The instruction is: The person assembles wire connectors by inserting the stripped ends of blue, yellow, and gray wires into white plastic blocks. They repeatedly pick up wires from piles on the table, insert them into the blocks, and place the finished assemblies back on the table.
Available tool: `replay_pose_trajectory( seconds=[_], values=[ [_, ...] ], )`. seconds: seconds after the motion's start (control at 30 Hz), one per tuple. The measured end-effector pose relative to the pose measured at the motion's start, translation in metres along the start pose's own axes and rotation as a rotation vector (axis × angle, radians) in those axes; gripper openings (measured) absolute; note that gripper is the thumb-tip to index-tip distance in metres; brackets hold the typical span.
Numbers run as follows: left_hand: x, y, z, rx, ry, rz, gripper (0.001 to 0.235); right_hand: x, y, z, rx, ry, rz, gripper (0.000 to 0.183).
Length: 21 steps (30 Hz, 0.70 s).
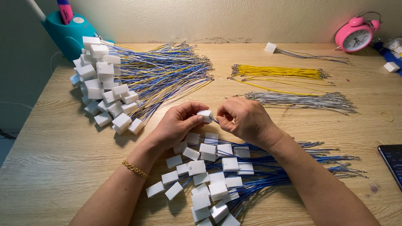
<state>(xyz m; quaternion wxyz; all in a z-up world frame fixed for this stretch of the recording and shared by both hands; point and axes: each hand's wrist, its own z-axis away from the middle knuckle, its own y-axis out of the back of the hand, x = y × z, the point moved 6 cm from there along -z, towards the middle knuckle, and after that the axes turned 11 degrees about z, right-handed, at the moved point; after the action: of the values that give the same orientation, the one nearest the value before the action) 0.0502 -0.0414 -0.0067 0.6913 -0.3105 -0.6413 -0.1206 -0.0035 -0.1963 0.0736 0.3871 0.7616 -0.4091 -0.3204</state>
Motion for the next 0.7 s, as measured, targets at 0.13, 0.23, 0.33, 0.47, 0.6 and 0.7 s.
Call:
replay_pose_trajectory(
  seconds=[0.13,0.23,0.33,0.47,0.6,0.7],
  values=[
    [0.002,-0.001,0.001,0.002,0.007,-0.001,0.031,0.004,-0.002,-0.001,-0.020,-0.040,-0.057,0.012],
    [0.000,0.001,0.001,0.003,0.010,-0.007,0.032,0.004,-0.007,0.002,-0.003,-0.031,-0.014,0.012],
    [0.000,0.000,0.002,0.017,-0.014,-0.017,0.031,0.006,-0.014,0.003,-0.027,-0.043,-0.010,0.012],
    [0.007,-0.009,0.006,0.001,-0.016,-0.023,0.032,0.006,-0.012,0.002,-0.040,-0.086,-0.088,0.012],
    [0.010,-0.005,0.005,0.024,0.001,-0.032,0.032,-0.001,0.002,-0.003,-0.084,-0.065,-0.097,0.009],
    [0.011,-0.006,0.008,0.028,0.041,-0.057,0.032,0.000,0.012,-0.004,-0.293,-0.105,-0.067,0.010]
  ],
)
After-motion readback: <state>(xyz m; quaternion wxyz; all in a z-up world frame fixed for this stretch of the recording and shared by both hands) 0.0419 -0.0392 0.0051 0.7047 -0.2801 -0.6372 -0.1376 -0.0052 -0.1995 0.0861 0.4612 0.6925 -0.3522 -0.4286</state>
